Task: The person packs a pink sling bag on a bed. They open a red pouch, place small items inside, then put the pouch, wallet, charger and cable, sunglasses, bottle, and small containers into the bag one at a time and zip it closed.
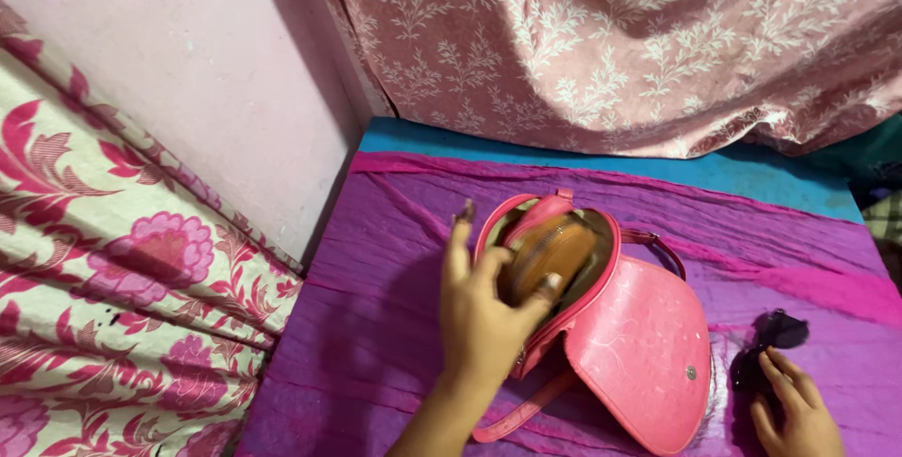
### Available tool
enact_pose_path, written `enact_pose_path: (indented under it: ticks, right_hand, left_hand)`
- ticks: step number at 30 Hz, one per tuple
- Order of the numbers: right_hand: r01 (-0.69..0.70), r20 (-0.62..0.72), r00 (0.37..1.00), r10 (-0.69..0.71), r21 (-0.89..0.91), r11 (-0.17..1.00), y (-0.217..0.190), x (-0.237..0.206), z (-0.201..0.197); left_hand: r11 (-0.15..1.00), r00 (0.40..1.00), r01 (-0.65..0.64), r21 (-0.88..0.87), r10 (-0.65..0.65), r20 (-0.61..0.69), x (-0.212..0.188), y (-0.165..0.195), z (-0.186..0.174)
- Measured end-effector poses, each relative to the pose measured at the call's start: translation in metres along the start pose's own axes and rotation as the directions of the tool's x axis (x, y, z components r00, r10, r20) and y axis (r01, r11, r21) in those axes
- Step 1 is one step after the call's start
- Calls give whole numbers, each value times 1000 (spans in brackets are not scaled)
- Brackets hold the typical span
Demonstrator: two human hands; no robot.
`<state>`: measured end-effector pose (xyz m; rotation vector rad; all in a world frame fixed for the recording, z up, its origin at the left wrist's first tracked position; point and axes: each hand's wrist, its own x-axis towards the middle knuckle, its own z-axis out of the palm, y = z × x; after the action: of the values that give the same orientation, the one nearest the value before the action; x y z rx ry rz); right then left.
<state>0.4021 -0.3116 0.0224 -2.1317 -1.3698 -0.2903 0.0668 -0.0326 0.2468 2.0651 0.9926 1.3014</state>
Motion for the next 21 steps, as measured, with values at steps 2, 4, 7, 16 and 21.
enact_pose_path:
  ticks: [2, 4, 7, 16, 21]
  right_hand:
    - [-20, 5, 1000, 20, 36, 999, 2, -4, -2]
    - [-73, 1, 997, 73, 5, 997, -3, -3, -6]
    - [-123, -70, 991, 114, -159, 979, -16, 4, -17]
    - [204, -195, 963, -184, 88, 975, -164, 110, -36]
    - [597, -96, 801, -591, 212, 774, -264, 199, -49]
  left_hand:
    - [983, 994, -3, -185, -18, -109, -4, -16, -9]
    - [893, 974, 65, -446, -153, -166, -4, -38, -20]
    - [836, 924, 46, -547, -244, -295, -2, -82, -39]
    - [908, 989, 92, 409, -132, 71, -33, -190, -14]
    - [763, 959, -183, 620, 0, 283, -49, -197, 18]
